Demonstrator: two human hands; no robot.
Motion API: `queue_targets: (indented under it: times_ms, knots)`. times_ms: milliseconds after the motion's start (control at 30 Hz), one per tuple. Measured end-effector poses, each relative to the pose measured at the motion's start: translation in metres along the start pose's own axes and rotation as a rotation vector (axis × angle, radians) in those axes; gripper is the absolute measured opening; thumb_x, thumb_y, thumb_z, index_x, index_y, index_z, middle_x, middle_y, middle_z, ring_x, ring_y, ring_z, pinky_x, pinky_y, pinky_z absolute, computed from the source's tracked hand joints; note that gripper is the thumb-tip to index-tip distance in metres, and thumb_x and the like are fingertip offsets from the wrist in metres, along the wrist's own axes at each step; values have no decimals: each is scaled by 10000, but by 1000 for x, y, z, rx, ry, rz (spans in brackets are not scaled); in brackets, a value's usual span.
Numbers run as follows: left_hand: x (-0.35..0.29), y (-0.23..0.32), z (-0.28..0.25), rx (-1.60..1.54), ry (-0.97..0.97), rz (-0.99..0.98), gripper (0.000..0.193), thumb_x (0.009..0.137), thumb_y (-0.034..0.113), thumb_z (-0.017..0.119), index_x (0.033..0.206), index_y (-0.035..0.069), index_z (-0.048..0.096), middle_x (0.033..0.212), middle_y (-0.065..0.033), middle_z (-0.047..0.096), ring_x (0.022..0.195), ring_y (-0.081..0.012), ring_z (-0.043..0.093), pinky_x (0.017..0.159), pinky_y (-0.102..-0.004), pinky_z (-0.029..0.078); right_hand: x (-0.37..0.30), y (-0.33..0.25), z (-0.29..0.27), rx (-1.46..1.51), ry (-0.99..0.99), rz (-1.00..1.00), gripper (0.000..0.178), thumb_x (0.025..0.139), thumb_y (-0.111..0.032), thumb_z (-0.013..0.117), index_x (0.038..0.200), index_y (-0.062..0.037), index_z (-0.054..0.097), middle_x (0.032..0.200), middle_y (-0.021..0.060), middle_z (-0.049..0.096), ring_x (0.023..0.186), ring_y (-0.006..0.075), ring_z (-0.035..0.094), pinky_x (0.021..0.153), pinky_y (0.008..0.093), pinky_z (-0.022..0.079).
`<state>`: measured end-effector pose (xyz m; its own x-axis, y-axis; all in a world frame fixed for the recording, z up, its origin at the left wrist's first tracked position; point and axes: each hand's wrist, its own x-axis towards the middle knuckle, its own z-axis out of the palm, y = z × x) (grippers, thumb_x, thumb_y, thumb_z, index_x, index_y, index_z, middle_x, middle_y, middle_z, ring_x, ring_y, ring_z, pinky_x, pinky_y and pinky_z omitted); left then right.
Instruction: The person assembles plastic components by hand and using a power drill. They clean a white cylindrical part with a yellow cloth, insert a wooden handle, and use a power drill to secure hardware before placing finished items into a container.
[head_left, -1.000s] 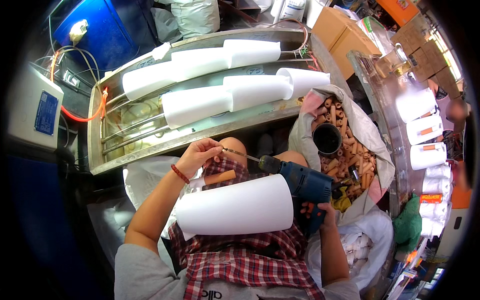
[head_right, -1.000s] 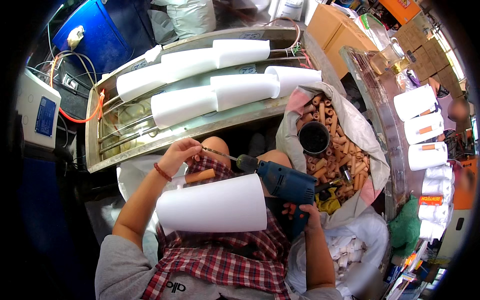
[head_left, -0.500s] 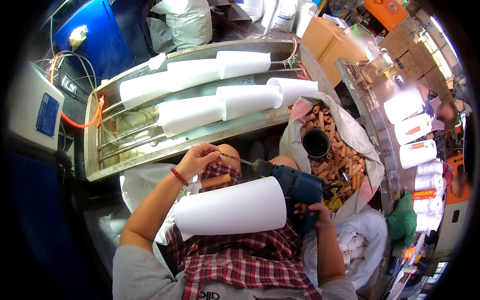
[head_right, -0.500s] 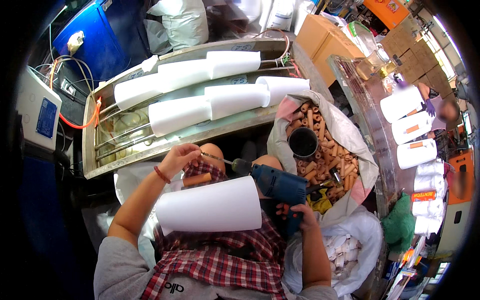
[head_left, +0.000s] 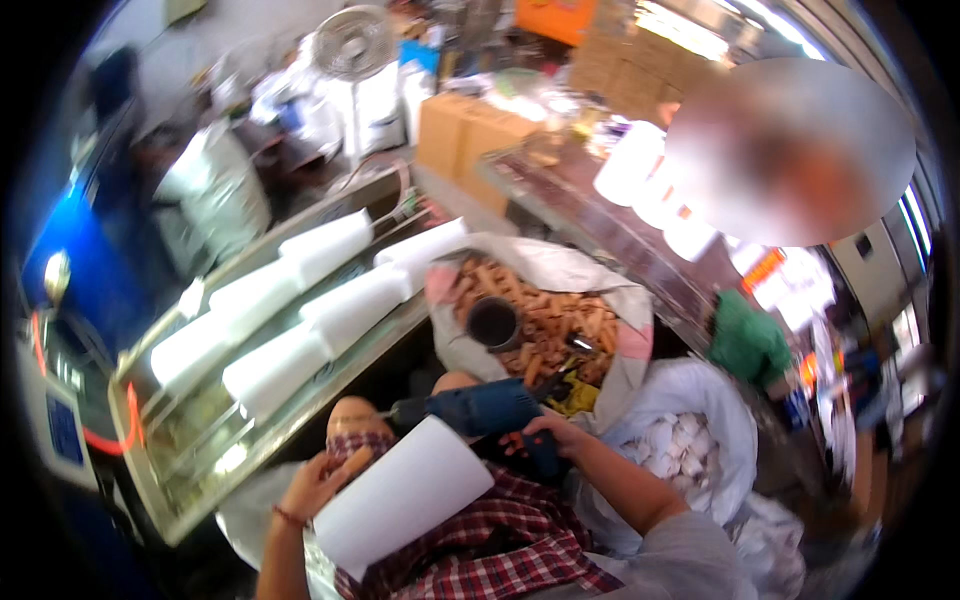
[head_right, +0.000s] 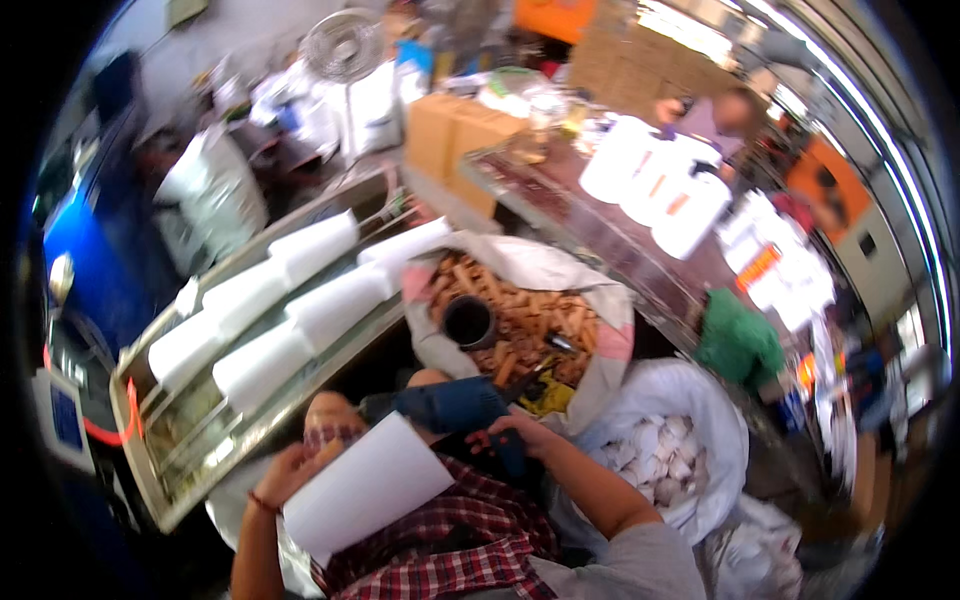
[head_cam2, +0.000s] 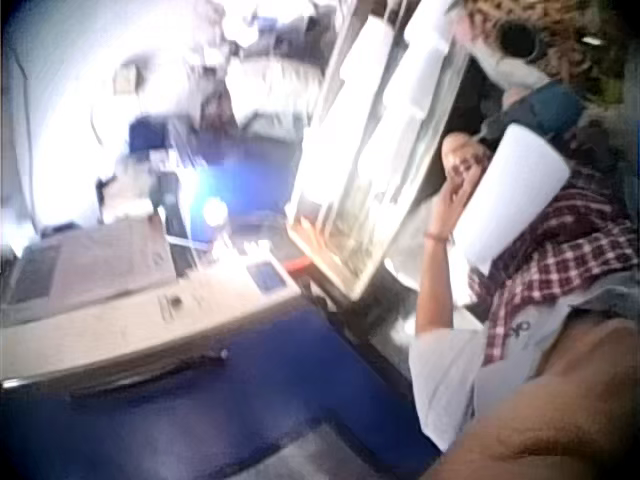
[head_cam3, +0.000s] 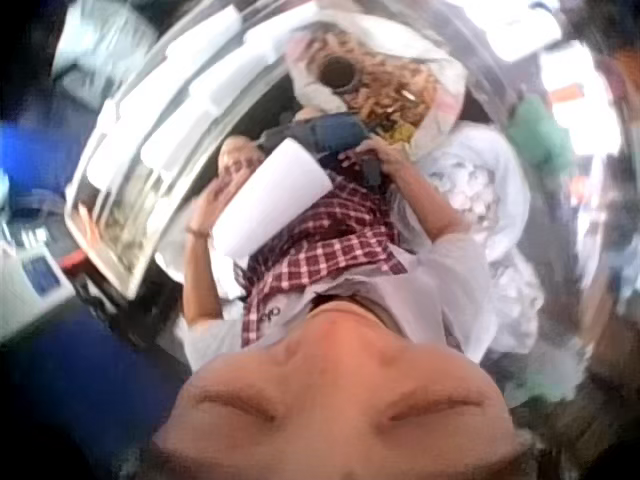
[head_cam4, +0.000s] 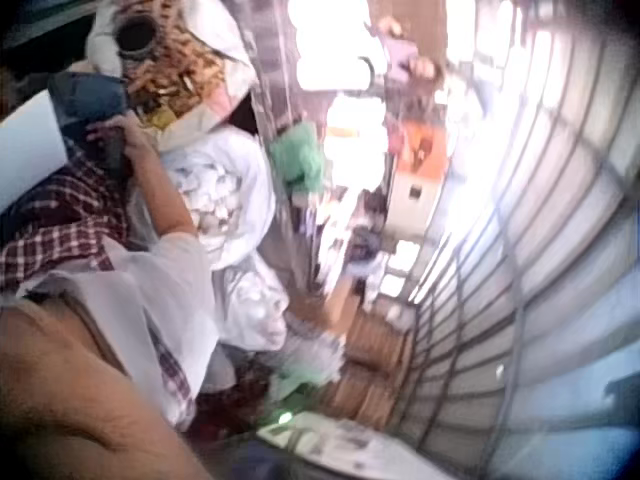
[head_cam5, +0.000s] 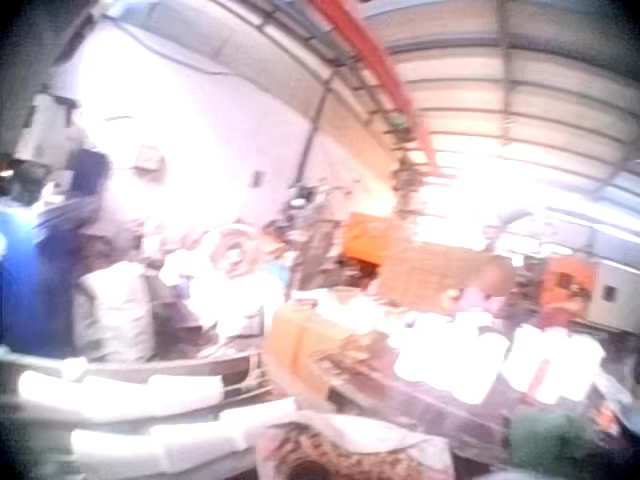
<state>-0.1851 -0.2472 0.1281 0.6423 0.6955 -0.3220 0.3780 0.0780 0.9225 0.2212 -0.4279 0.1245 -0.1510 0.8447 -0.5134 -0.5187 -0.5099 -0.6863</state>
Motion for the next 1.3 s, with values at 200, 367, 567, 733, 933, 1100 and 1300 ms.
queue_targets:
  times_ms: [200,367,567,733,933,1100,1300]
  knots:
    - [-10,20,-3,110,37,-6,304,871,220,649,1072,-8,632,741,15,599,665,-43,511,580,-210,421,2,4,-5,12,-19,-3,507,784,-135,560,1252,38,469,1135,206,609,955,291,640,715,314,525]
    - [-31,27,-44,239,51,-55,347,924,243,563,1163,-5,605,914,-15,663,775,-52,548,654,-206,447,6,2,-9,61,-54,-5,523,775,-121,562,1258,48,454,1122,217,611,953,308,640,714,318,530]
    - [-27,24,-45,75,4,-60,306,946,217,544,1141,-12,598,1031,-65,661,913,-108,574,794,-247,473,3,2,-13,117,3,61,568,734,-61,556,1277,36,419,1049,252,623,897,361,651,697,365,544]
    - [-39,9,-58,277,48,-54,355,915,310,590,1160,54,621,679,3,552,581,-75,440,515,-258,394,4,0,-10,71,19,29,545,674,-93,590,1177,87,486,971,246,634,819,357,659,663,393,550]
    - [-24,19,-59,230,8,-133,399,895,358,608,1133,40,638,680,-8,575,563,-65,447,496,-242,382,8,-10,-14,41,75,56,555,615,-110,611,1120,102,524,920,245,644,770,350,666,616,375,552]
    - [-7,7,-62,260,-16,-77,405,884,393,611,1095,51,661,644,-10,567,543,-68,436,483,-250,377,13,-10,-21,64,38,67,572,599,-97,612,1129,97,521,919,253,645,756,353,670,604,370,559]
    - [0,21,-61,250,-38,-147,415,877,411,609,1075,52,671,663,-28,598,520,-81,437,483,-260,385,13,-15,-14,66,14,40,577,607,-79,602,1149,95,506,915,254,649,749,360,674,591,367,560]
